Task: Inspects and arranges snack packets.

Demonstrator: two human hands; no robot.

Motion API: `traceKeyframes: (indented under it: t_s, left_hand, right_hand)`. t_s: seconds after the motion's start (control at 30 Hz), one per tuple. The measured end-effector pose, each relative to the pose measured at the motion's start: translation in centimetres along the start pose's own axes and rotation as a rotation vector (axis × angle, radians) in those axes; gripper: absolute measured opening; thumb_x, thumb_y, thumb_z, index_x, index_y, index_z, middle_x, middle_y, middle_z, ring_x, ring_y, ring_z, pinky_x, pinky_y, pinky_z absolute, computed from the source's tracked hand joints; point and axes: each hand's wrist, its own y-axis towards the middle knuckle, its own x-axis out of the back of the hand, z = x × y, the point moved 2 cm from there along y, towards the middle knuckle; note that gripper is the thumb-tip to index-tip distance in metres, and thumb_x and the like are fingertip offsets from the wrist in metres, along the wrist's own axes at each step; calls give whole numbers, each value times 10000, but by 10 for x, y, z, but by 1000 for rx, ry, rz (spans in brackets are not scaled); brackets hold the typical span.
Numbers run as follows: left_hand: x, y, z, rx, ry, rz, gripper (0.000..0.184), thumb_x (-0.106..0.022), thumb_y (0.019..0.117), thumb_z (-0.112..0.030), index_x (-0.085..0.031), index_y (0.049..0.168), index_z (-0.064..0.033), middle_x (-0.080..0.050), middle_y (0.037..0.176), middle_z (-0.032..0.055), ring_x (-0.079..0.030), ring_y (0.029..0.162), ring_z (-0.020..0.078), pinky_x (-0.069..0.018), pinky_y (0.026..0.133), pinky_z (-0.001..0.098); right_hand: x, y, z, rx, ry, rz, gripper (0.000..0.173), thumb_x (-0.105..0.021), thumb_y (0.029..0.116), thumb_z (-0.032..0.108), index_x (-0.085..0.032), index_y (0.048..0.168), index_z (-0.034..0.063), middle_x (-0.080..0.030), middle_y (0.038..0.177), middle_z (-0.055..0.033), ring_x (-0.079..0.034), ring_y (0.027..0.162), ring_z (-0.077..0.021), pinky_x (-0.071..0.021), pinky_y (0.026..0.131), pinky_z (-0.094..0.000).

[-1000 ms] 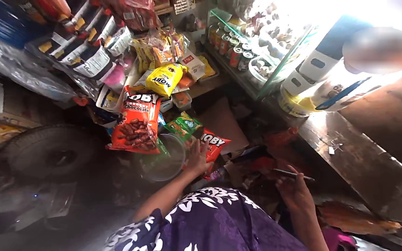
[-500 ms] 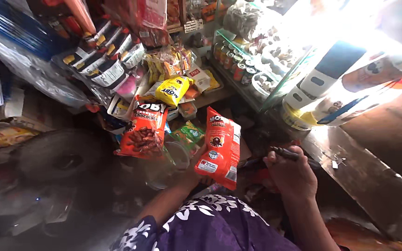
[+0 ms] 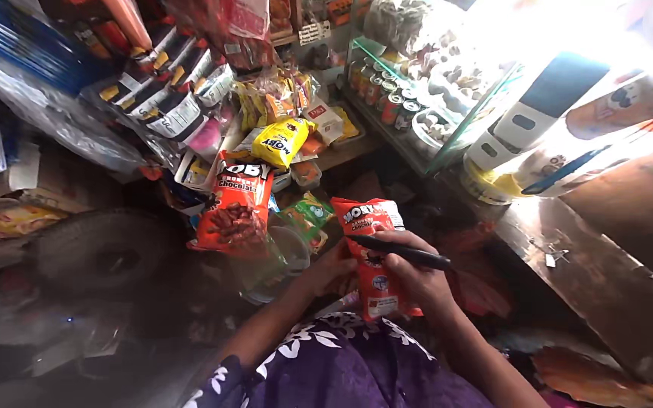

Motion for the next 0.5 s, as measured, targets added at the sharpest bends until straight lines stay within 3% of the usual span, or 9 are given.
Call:
traceKeyframes:
  t_s: [0.03, 0.1, 0.2, 0.23, 0.27, 0.33, 0.43, 0.5]
  left_hand:
    - [-1, -4, -2, -18, -11, 7, 957, -711, 830, -658, -309, 1468, -69, -675, 1197, -89, -674, 1039, 37, -582, 872, 254]
    - [-6, -10, -5, -45, -66, -8, 1012, -651, 824, -720, -261, 1501, -76, -661, 1252, -80, -656, 1112, 43, -566, 933, 262]
    - [-20, -11, -8, 21, -148, -192, 632, -766, 866, -489, -458, 1265, -106, -720, 998, -79, -699, 909, 34, -588, 815, 237]
    - [-21, -9, -7, 28, -142, -240, 566, -759, 896, -382, -453, 1274, -93, -717, 987, -64, -702, 895, 42, -594, 814, 246]
    - [-19, -7, -4, 33, -123, -258, 603, -723, 921, -262, -358, 1360, -67, -683, 1038, -39, -690, 932, 54, -592, 849, 261]
    - [-15, -3, 2, 35, -129, -304, 678, -712, 879, -93, -293, 1410, -48, -682, 1069, 13, -705, 943, 100, -608, 862, 303]
    - [-10, -2, 3, 70, -162, -383, 539, -612, 927, -14, -340, 1391, -36, -692, 1035, 58, -717, 914, 143, -618, 850, 336]
    - [-9, -3, -3, 94, -161, -423, 485, -559, 967, -36, -335, 1398, -46, -682, 1011, 41, -713, 894, 124, -615, 832, 316]
  right_hand:
    - [-3, -1, -3, -10, -15, 0, 270, -645, 1000, 304, -721, 1229, 181, -720, 1170, 81, -671, 1038, -34, -562, 948, -259]
    - [-13, -1, -6, -44, -21, -14, 258, -650, 992, 263, -721, 1208, 140, -722, 1154, 80, -669, 1034, -24, -558, 951, -255]
    - [-26, 0, -12, -132, 26, -65, 248, -634, 989, 241, -722, 1167, 92, -721, 1134, 80, -659, 1021, -3, -560, 901, -215]
    - [-25, 1, -15, -173, 60, -115, 243, -624, 990, 241, -718, 1148, 82, -733, 1094, 63, -676, 981, -22, -574, 872, -230]
    - [-21, 2, -20, -202, 107, -176, 251, -619, 992, 260, -716, 1136, 78, -742, 1050, 30, -691, 941, -60, -587, 851, -265]
    - [-5, 6, -24, -215, 228, -302, 328, -652, 966, 404, -728, 1122, 126, -753, 1023, -20, -714, 949, -141, -587, 905, -349]
    - [24, 0, -17, -191, 331, -457, 312, -674, 947, 432, -709, 1121, 175, -756, 936, -21, -730, 884, -169, -596, 909, -394]
    - [39, -10, -8, -140, 368, -523, 159, -722, 903, 332, -730, 1011, 215, -737, 873, 12, -718, 804, -138, -614, 838, -372]
